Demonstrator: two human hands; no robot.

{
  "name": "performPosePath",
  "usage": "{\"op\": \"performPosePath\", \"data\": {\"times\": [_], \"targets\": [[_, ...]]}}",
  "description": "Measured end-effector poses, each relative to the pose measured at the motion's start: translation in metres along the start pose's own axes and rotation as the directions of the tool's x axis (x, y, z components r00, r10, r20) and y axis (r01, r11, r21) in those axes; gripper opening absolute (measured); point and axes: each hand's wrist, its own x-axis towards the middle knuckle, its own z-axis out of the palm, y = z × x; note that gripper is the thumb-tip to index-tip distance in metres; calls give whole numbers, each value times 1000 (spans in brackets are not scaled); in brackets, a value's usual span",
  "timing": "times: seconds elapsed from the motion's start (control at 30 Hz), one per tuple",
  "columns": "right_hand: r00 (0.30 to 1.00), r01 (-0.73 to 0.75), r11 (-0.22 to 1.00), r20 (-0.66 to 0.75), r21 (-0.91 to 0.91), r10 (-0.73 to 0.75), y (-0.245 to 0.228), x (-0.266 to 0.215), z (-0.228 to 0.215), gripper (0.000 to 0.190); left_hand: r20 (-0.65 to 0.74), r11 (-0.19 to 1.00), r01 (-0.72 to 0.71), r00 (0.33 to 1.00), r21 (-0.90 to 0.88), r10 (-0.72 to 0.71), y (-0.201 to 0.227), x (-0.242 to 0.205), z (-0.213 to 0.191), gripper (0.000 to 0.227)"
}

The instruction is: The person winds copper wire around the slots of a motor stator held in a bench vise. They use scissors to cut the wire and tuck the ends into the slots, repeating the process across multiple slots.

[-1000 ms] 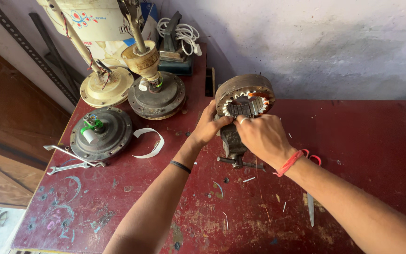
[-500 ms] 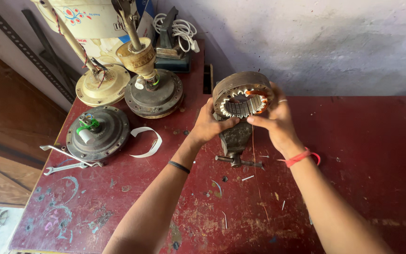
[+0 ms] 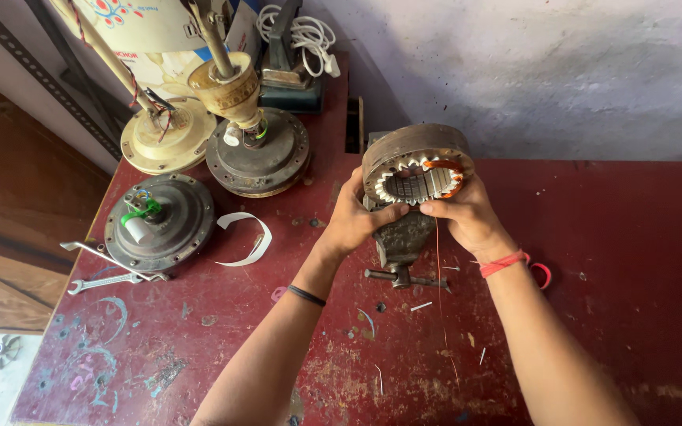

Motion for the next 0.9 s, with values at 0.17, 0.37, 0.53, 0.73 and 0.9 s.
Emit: {"op": "performPosePath", "data": {"times": [0.17, 0.37, 0.53, 0.73, 0.9], "targets": [[1000, -25, 1000, -17, 12, 25, 3, -5, 5, 70, -12, 988, -8, 1000, 155, 10, 2, 3, -2, 68], [961, 27, 958, -255, -287, -103, -6, -33, 31, 64, 1, 958, 12, 1000, 285, -13, 11, 6, -5, 60], [828, -296, 778, -555, -555, -80, -6, -70, 57, 24, 4, 961, -9, 1000, 278, 8, 13, 6, -4, 53], [876, -271, 568, -443, -777, -189, 4, -92, 51, 8, -20, 973, 23, 1000, 230, -19, 14, 8, -2, 54], [901, -234, 607, -404, -760, -159, 25, -158, 44, 11, 0, 949, -11, 1000, 314, 11, 20, 9, -3, 53]]}}
